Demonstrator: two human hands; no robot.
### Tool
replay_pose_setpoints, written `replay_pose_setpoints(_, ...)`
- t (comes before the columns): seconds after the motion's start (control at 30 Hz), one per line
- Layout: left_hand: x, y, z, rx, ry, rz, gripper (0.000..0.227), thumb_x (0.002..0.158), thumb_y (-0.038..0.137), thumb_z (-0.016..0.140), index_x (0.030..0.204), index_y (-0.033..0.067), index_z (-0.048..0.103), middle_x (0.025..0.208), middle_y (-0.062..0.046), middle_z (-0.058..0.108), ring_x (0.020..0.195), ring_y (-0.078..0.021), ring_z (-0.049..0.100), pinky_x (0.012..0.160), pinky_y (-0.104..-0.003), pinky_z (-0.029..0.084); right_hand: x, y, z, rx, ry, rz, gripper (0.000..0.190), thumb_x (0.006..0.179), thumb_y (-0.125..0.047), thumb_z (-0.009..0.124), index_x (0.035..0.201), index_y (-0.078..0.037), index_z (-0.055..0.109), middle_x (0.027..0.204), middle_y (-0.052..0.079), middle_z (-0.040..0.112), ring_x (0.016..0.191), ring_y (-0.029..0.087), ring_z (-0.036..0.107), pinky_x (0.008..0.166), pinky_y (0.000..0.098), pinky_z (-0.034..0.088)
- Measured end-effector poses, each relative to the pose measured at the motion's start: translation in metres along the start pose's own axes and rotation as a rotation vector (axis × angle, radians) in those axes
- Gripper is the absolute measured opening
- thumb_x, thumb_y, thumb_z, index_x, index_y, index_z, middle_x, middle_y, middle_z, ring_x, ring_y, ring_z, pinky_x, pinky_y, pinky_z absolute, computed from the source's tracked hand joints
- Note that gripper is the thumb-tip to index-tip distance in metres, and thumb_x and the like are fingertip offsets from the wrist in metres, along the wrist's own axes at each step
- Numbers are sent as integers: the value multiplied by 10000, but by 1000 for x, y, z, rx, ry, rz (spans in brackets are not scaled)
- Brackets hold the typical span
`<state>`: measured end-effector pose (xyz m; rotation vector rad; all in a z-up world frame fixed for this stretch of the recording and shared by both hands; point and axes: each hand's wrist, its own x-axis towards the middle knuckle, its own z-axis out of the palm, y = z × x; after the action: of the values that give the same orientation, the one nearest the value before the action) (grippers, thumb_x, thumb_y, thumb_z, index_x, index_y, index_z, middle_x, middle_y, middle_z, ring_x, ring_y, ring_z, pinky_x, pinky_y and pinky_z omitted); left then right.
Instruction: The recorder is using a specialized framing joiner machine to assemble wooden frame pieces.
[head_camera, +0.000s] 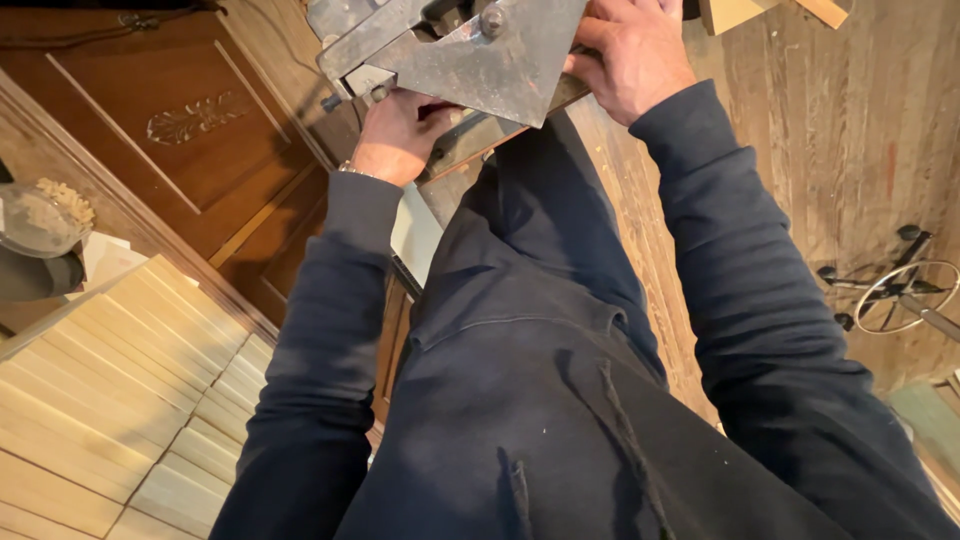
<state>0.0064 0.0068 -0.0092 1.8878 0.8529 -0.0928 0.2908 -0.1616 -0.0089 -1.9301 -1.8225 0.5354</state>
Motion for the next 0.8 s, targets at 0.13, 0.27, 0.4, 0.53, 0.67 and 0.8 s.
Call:
replay_pose_setpoints(0.13,-2,3,-2,-19,-8,0,224,941,231,711,1112,105,782,1054,-125,770,970,-334,726,845,-407,559,2,-6,-4,-19,-6,-4,218,997,-202,722,1193,-113,759,1203,78,667,1217,327,572,1039,501,380)
replay_pose_setpoints(0.27,-3,0,0,-43,12,20,228,935,217,714,1115,92,776,1074,-128,769,995,-332,722,860,-406,559,1,-6,-1,-31,-9,-11,223,989,-180,712,1198,-116,759,1211,76,663,1231,323,567,1049,502,369)
replay_pose_setpoints(0.4,-5,-7,3,-22,62,49,220,936,215,728,1100,76,775,1077,-142,763,992,-353,710,859,-424,554,2,-15,-3,-64,5,-18,236,967,-144,682,1195,-124,741,1242,77,650,1242,323,543,1083,513,342)
replay_pose_setpoints(0.53,-6,-6,0,-3,98,69,214,935,231,733,1080,80,779,1036,-159,758,958,-374,708,847,-440,559,1,-16,3,-117,15,-34,278,922,-106,661,1195,-124,712,1295,75,627,1289,325,527,1155,524,316)
replay_pose_setpoints(0.67,-7,-15,2,36,90,21,225,948,291,716,1076,120,787,981,-163,758,926,-389,704,813,-466,547,5,-11,12,-142,-15,-29,297,926,-116,681,1221,-125,719,1302,69,620,1277,318,528,1219,533,307)
replay_pose_setpoints(0.8,-4,-32,8,142,25,-18,284,982,400,634,1108,198,789,924,-161,751,863,-403,702,752,-504,538,12,-10,14,-105,8,-12,326,955,-131,679,1276,-80,652,1349,112,604,1314,348,516,1174,516,319)
